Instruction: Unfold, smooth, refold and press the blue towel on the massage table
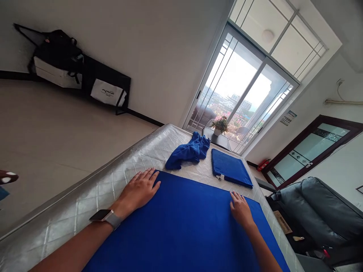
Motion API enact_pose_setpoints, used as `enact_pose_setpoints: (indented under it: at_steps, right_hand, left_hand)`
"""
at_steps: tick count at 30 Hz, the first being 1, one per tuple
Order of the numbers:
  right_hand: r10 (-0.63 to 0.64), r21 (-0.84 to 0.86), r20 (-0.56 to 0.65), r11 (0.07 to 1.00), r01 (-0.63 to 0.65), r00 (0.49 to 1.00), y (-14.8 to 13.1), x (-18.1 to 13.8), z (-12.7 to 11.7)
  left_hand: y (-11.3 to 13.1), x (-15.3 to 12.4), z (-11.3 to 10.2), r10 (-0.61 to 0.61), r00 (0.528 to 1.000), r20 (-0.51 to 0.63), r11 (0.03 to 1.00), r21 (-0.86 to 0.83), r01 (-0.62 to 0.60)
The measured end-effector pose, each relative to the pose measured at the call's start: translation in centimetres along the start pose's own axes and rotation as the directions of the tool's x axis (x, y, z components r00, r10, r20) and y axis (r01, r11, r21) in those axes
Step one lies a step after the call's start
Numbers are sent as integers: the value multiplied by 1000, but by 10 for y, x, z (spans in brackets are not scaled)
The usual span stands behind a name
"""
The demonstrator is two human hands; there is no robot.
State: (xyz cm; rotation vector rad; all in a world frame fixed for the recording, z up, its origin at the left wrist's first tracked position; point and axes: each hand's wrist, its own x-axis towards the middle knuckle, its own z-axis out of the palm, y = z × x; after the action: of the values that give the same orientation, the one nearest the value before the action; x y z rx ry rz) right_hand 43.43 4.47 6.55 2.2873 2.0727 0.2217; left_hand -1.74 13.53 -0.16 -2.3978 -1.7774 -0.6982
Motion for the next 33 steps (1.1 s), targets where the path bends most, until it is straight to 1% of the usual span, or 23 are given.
enact_pose_setpoints:
  at_steps: [2, 4, 6, 8, 11, 15, 18, 21, 24, 29, 33]
  right_hand:
    - [-141, 135, -6, 981, 140, 990, -62, -5, -10]
    - [-265, 228, -27, 937, 264, 964, -120, -12, -21]
    - [-304, 280, -73, 908, 312, 950, -168, -17, -29]
    - [-340, 324, -105, 876, 356, 934, -204, -18, -35]
    - [-390, 378, -122, 832, 406, 913, -237, -11, -38]
    - [-400, 423, -63, 819, 387, 915, -260, 6, -36]
    - [-363, 444, -69, 823, 354, 929, -268, 14, -29]
    - [-328, 456, -102, 824, 337, 939, -269, 16, -21]
    - [-311, 470, -107, 821, 324, 944, -268, 15, -17]
    - [-285, 478, -106, 825, 300, 953, -266, 14, -16]
    - [-273, 495, -111, 819, 291, 956, -264, 13, -17]
  left_hand:
    - [-1, 0, 2, -3, 1000, 4, 1000, -3, 3]
    - [-2, 0, 3, 0, 1000, -6, 1000, 6, 0]
    - [-1, 0, 4, 5, 1000, -26, 1000, 19, -5]
    - [-1, -1, 4, 12, 999, -44, 1000, 24, -11]
    - [0, -1, 5, 14, 999, -52, 1000, 24, -13]
    - [1, 0, 4, 11, 999, -51, 1000, 28, -10]
    - [1, 0, 1, 19, 999, -40, 999, 41, -17]
    - [1, 1, 0, 15, 999, -29, 998, 53, -14]
    - [-1, 0, 3, 25, 999, -26, 999, 38, -24]
    - [-7, 0, 12, 39, 997, -61, 999, -4, -40]
    - [-8, 0, 14, 48, 997, -68, 999, -5, -48]
